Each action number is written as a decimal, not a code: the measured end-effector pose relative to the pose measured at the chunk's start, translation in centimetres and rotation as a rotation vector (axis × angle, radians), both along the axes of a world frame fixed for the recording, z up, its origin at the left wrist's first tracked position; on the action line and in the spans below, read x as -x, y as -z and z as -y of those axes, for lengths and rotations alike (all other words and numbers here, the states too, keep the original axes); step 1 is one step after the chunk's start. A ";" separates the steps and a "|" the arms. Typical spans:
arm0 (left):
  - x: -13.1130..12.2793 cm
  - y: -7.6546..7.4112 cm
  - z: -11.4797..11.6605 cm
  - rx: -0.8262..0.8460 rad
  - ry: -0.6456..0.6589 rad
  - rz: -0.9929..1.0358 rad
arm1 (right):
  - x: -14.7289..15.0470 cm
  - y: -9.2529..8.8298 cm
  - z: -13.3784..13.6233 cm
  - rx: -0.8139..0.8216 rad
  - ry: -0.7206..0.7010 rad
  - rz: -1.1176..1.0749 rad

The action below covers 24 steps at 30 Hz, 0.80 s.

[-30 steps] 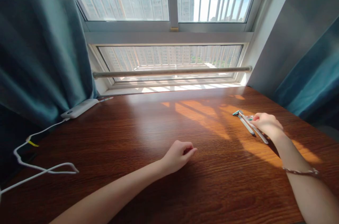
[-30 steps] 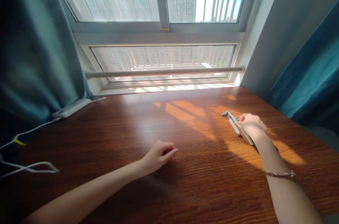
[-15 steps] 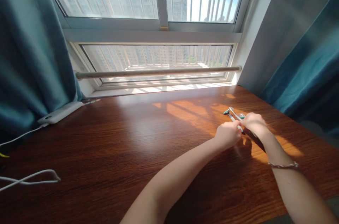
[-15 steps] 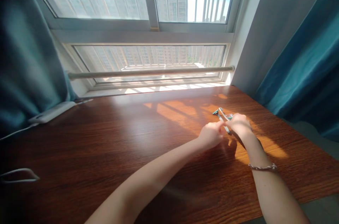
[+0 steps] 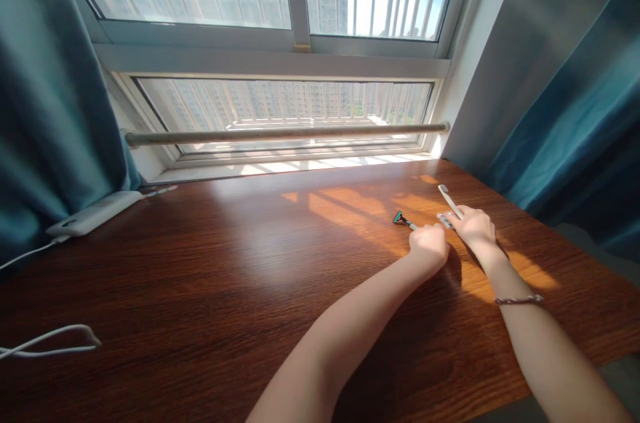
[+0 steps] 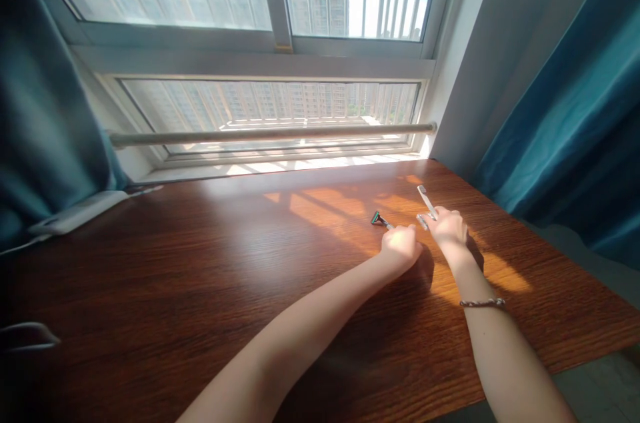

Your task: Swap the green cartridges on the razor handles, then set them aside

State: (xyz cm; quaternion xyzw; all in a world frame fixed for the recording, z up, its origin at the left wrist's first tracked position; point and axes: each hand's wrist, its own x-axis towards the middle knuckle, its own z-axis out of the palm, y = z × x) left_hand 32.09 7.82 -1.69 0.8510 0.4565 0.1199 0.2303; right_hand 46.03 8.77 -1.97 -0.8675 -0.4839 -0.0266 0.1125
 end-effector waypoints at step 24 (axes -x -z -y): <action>29.3 -0.9 2.2 0.596 -0.218 1.074 | 19.9 -1.1 0.9 -0.059 -0.349 -0.017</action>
